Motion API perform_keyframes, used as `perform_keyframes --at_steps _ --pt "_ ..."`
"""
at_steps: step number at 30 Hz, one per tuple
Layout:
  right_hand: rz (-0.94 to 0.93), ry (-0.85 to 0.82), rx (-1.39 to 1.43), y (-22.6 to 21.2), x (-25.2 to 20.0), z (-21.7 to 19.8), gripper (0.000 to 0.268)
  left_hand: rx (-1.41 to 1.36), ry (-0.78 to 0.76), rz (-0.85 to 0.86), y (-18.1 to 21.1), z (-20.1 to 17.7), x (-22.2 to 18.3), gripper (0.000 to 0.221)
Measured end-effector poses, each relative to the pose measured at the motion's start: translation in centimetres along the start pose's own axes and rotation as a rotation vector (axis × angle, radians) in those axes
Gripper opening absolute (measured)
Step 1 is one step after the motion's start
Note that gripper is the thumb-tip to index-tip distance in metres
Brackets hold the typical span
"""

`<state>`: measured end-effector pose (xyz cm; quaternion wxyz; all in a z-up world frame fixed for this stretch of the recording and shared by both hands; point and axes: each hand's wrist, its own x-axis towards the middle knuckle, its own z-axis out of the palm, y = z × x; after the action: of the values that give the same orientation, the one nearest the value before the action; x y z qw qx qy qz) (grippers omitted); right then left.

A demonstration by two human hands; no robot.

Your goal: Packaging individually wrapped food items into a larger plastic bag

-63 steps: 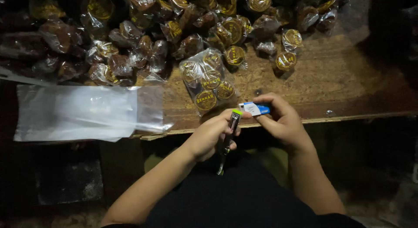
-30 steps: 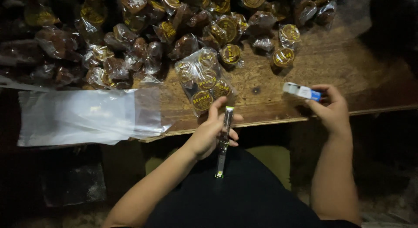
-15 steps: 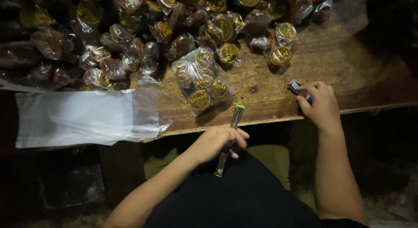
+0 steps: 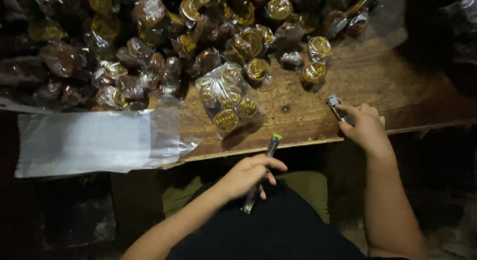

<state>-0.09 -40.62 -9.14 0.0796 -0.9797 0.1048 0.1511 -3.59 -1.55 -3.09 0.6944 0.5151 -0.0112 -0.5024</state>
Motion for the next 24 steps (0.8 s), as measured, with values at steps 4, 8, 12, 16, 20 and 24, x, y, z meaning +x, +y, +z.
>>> perform_keyframes --at_steps 4,8,12,16,20,24 --pt "0.002 -0.043 -0.006 1.8 0.8 0.2 0.06 -0.065 -0.002 0.093 -1.7 0.3 0.1 0.049" --pt "0.02 0.059 0.179 2.8 1.8 1.4 0.044 -0.002 0.035 0.082 -1.2 0.3 -0.6 0.051" --pt "-0.024 0.162 -0.015 3.4 2.2 2.5 0.025 0.184 0.025 0.133 0.7 -0.5 -0.8 0.054" --pt "-0.032 0.125 -0.003 3.6 2.9 3.4 0.03 0.131 0.083 0.079 0.6 -1.6 -0.6 0.057" --pt "-0.107 0.324 0.014 5.2 4.5 6.3 0.018 0.203 0.085 0.106 2.1 -2.0 -1.0 0.055" --pt "0.069 0.35 0.269 5.5 3.8 6.3 0.015 0.169 0.074 0.098 1.7 -2.0 -0.8 0.057"
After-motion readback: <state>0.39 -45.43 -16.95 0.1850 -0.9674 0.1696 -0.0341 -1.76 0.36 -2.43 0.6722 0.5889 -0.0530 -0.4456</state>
